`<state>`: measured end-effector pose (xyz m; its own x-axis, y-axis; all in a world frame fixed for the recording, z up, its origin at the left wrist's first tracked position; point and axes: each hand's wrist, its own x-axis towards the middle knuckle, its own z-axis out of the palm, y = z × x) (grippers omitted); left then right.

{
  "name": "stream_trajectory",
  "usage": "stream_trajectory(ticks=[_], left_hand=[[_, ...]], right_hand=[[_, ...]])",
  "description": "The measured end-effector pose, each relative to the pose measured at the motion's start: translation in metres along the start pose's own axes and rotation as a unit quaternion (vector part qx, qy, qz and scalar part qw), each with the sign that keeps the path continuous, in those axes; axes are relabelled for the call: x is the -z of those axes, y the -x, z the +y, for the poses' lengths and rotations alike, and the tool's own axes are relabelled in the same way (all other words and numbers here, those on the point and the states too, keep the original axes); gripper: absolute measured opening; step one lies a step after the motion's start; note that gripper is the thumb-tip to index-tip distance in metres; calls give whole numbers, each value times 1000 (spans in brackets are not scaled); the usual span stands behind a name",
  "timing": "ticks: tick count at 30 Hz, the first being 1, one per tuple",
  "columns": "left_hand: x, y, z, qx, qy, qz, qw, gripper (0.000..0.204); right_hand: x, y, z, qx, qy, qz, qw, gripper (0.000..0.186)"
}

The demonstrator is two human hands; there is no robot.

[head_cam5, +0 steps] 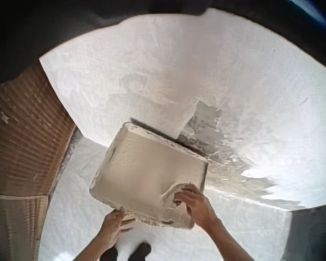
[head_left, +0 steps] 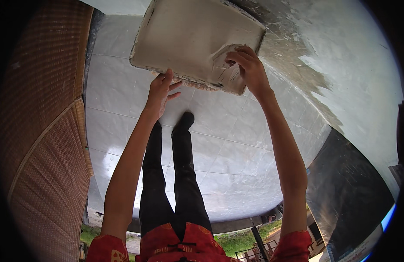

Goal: The person spreads putty onto a damaged section of an exterior wall near a window frame using a plastic scraper.

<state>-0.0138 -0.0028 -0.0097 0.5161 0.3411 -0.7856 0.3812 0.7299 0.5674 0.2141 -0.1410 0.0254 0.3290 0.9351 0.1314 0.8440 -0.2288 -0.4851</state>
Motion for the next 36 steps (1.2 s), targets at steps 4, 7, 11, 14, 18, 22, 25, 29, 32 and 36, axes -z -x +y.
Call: stream_trajectory(ticks=[4,7,11,14,18,22,25,29,32,36], left_hand=[[-2,-4,-3,7,-5,9,1000,69],[-4,-1,-1,4,-13,15,1000,63],[-4,-4,-4,5,-20,38,999,65],[-3,-6,-6,4,-15,37,999,63],[-3,-5,-6,-1,-15,30,999,60],[-1,-7,-8,-3,-9,20,1000,57],[0,-9,-8,-4,-4,9,1000,56],[1,-9,-10,-10,7,3,1000,55],[1,-8,-9,-10,11,3,1000,54],[-5,-6,-8,-17,30,2,999,53]], right_hand=[[-1,-3,4,39,-1,-13,999,31],[-5,-3,7,61,2,-16,998,28],[-7,-3,8,77,26,-7,997,27],[-6,3,5,69,23,-15,997,25],[-7,23,-7,57,47,0,997,25],[-5,42,-20,28,57,-15,998,28],[-2,52,-29,-14,58,-21,998,29],[-2,55,-42,-102,22,-28,994,25],[0,45,-49,-162,24,-40,986,21],[1,38,-37,-204,7,-64,977,20]])
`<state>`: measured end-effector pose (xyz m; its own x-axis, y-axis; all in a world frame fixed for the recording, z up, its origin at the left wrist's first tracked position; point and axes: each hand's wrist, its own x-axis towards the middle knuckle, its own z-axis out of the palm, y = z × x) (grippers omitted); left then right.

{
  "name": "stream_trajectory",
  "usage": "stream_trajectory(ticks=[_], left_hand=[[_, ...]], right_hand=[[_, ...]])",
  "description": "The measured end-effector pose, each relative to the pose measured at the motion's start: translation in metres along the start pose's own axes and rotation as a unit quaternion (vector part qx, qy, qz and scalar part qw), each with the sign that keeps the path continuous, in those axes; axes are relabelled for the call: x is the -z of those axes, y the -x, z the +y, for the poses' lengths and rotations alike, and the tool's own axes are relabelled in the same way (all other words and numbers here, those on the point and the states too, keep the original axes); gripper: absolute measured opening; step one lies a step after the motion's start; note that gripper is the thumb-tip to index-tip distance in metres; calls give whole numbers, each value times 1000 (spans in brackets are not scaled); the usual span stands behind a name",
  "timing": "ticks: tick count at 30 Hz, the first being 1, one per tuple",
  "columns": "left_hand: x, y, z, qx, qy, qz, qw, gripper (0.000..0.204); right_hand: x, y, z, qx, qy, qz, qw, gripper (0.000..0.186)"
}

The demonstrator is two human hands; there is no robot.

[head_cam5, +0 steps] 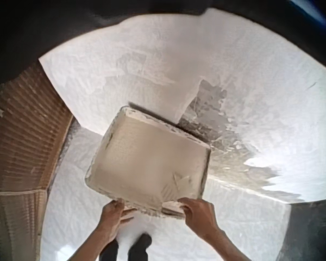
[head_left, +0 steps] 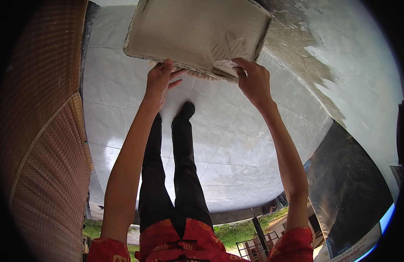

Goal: The person spreads putty onto a damaged section of an exterior wall near a window frame using a plastic scraper.

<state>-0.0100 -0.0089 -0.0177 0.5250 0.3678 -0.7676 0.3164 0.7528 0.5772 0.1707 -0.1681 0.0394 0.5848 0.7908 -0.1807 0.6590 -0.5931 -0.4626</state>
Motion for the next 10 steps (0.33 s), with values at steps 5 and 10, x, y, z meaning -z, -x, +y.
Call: stream_trajectory(ticks=[5,10], left_hand=[[-2,-2,-2,-9,62,-4,998,49],[-6,-4,-3,-22,108,12,994,45]], right_hand=[[5,-12,4,-38,-64,-58,996,27],[19,-30,14,-63,-99,-135,984,37]])
